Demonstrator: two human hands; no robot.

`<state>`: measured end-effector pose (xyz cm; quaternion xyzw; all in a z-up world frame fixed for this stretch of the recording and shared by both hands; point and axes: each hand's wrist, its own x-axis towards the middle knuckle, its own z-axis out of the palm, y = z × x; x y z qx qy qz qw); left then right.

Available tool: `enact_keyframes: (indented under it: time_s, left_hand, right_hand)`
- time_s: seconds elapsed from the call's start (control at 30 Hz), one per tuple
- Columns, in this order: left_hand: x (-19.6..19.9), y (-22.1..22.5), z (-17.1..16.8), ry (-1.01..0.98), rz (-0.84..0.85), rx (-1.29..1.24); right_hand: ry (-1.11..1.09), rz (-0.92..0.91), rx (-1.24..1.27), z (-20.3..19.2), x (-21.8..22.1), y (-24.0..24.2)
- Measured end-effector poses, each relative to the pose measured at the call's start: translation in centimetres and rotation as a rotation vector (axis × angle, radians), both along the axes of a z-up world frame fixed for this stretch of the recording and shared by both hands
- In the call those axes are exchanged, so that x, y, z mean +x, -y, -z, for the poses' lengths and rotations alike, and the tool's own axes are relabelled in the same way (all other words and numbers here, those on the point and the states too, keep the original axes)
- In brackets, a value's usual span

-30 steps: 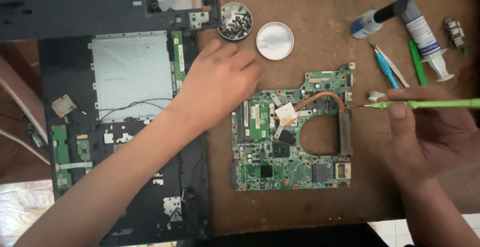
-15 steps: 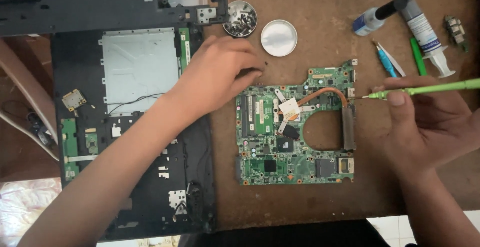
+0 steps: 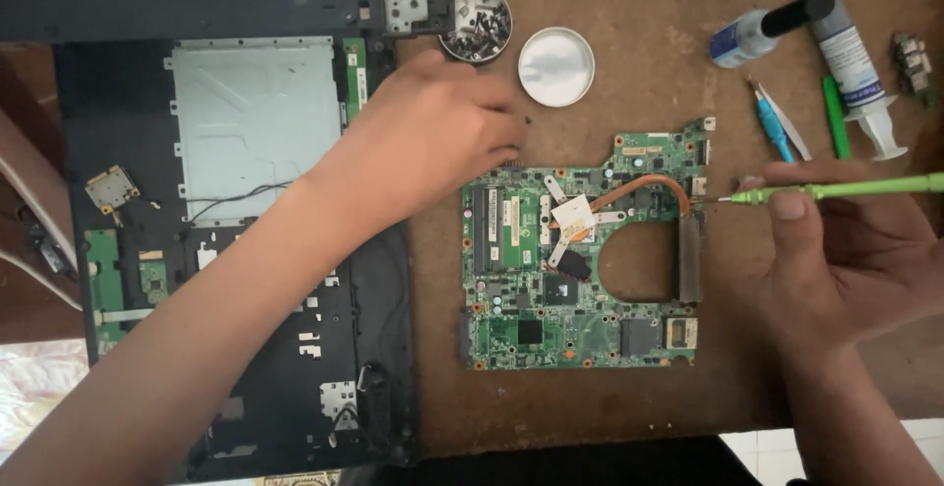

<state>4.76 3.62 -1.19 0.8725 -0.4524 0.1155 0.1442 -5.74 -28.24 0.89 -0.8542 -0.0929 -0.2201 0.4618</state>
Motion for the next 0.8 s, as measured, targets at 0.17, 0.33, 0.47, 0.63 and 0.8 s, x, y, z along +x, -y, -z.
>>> enact_keyframes:
  time_s: [0.17,0.33,0.47,0.63,0.8]
  left_hand:
    - [-0.3,0.0,0.4,0.150,-0.032,0.006]
    - [-2.8,0.6,-4.3,-0.459,-0.068,-0.395]
    - [-6.4,1.9,-5.6,-1.229,-0.135,-0.794]
    - [-8.3,2.5,-3.3,-1.557,0.094,-1.267]
    - [-8.6,2.6,-3.2,-1.644,0.103,-1.328]
  right_hand:
    - [0.125,-0.055,0.047,0.0,0.3,-0.7]
    - [0.004,-0.051,0.053,-1.2,-1.2,-0.9]
    - [-0.147,-0.084,0.081,-2.9,-2.2,-2.9]
    - [-0.033,-0.343,0.095,-3.9,-1.4,-5.6]
    - [0.046,-0.338,0.149,-2.8,-2.1,-4.9]
